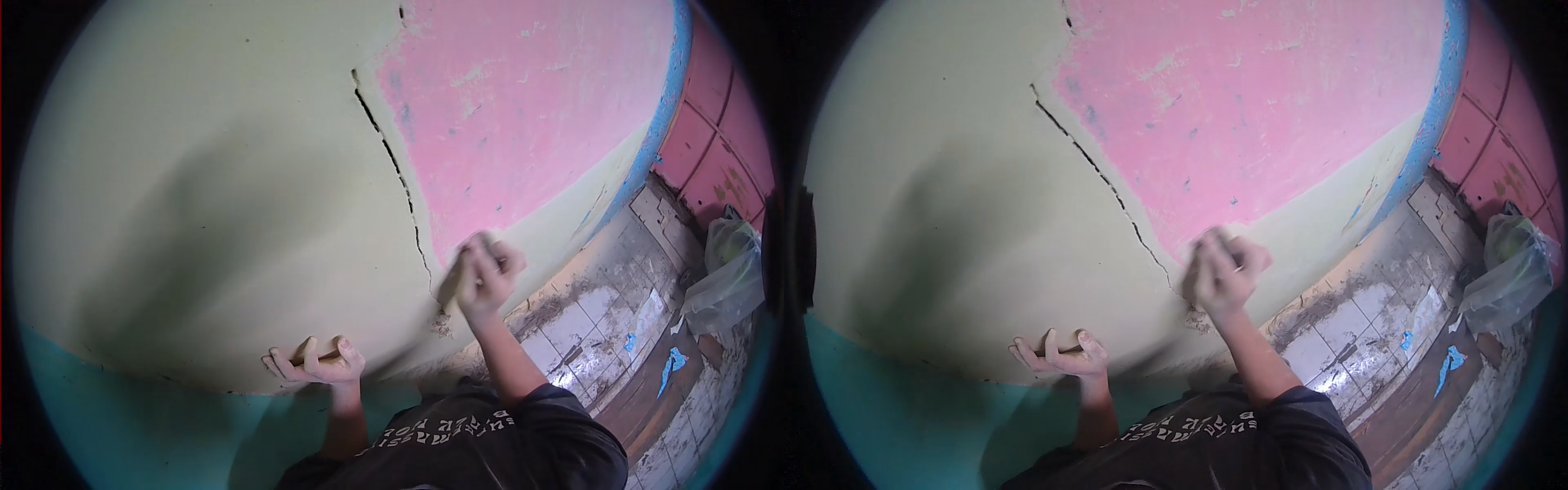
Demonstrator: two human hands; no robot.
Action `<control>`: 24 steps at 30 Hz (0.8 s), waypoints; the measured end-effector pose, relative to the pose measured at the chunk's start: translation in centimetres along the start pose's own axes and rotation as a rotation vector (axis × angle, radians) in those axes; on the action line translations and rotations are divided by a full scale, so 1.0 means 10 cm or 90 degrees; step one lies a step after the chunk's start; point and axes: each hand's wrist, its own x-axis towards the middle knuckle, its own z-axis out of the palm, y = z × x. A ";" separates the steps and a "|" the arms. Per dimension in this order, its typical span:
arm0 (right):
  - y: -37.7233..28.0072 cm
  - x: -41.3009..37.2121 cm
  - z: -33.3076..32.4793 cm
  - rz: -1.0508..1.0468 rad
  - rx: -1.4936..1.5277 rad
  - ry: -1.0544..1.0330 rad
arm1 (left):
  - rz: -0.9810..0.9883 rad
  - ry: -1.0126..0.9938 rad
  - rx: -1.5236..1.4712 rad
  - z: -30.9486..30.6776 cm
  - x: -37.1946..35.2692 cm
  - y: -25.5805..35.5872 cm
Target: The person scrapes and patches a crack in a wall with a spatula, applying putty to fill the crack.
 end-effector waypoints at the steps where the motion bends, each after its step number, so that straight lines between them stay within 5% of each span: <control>1: 0.05 0.02 0.03 0.076 -0.004 0.048 | -0.001 0.001 0.007 0.00 0.00 0.00; 6: -0.14 0.07 -0.14 -0.161 -0.011 -0.113 | -0.007 0.002 0.010 0.00 0.00 0.01; 9: -0.02 0.07 -0.03 0.075 -0.032 -0.002 | -0.006 -0.007 0.022 -0.02 -0.03 -0.01; 11: -0.19 0.05 -0.08 -0.164 0.054 -0.123 | -0.004 -0.010 0.013 -0.01 -0.06 -0.03; 13: -0.32 0.03 -0.11 -0.168 0.017 -0.135 | -0.018 -0.011 0.000 -0.02 -0.04 0.01; 16: -0.06 -0.03 0.04 0.101 0.066 0.013 | -0.014 -0.006 -0.008 0.01 -0.04 0.00; 20: -0.25 0.02 -0.11 -0.157 0.041 -0.129 | 0.001 -0.010 0.012 -0.01 -0.03 0.00; 23: 0.01 -0.06 -0.01 0.031 -0.021 -0.001 | 0.010 0.003 0.015 0.02 -0.01 0.00; 24: -0.02 -0.08 0.08 0.183 0.111 0.064 | 0.001 -0.003 0.018 0.01 -0.03 -0.01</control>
